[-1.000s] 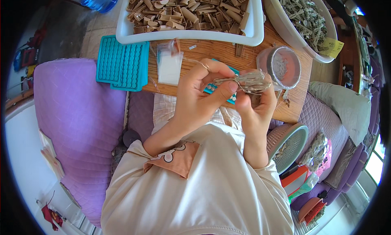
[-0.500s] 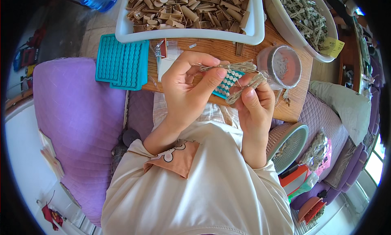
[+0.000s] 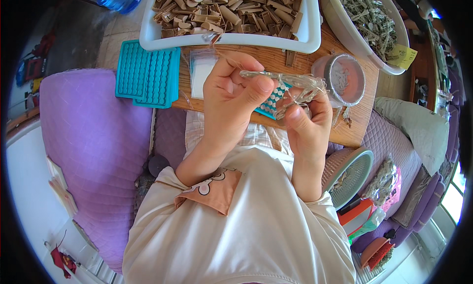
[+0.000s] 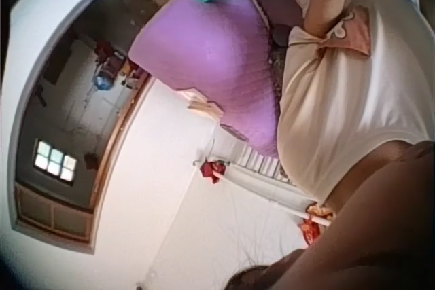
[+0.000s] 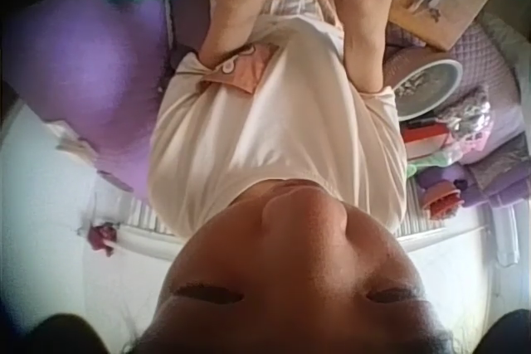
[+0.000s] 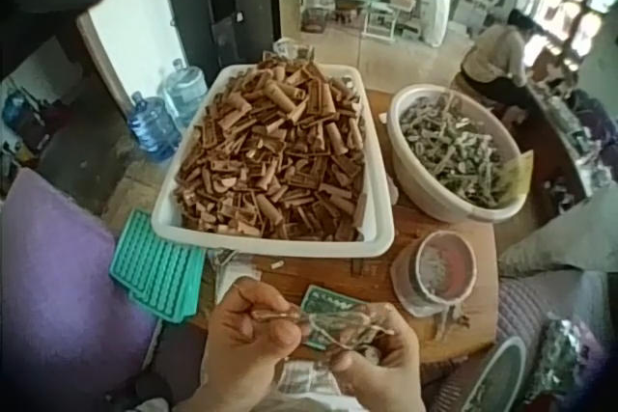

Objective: The person assembles bottle stopper lights by placing button batteries and circuit components into plastic cork casings, snapping the casings shut, testing the lights, and unraveling wire string lights by hand.

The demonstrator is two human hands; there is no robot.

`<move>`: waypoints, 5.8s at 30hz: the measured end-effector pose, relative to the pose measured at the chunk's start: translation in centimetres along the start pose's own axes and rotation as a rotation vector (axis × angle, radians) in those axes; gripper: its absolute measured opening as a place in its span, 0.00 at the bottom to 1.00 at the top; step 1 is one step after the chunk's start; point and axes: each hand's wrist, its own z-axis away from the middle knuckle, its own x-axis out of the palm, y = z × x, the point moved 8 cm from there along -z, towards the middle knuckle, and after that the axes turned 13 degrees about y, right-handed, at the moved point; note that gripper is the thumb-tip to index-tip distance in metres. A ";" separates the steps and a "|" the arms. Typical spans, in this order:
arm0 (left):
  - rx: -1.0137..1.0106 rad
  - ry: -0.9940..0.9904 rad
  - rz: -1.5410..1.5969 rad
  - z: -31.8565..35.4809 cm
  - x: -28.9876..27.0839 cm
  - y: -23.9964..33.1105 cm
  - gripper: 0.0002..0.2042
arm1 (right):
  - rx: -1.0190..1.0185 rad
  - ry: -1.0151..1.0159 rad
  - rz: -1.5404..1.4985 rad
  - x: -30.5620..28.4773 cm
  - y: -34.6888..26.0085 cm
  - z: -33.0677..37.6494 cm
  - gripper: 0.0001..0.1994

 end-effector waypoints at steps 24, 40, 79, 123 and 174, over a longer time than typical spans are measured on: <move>-0.039 -0.074 -0.114 -0.5 0.1 0.0 0.10 | 0.042 -0.183 0.076 0.8 0.6 0.0 0.25; 0.070 -0.085 -0.096 -0.1 1.0 1.0 0.16 | 0.081 -0.057 0.042 0.7 0.5 -0.2 0.21; 0.123 -0.081 -0.155 0.4 0.5 1.7 0.09 | 0.675 -0.709 -1.264 3.4 0.9 1.6 0.26; 0.255 -0.249 -0.778 0.0 1.7 2.1 0.09 | -0.424 0.015 0.533 0.6 -3.5 -0.3 0.16; 0.624 -0.113 -0.767 -0.3 1.6 3.4 0.11 | -0.576 -0.172 0.895 2.8 -3.8 0.3 0.25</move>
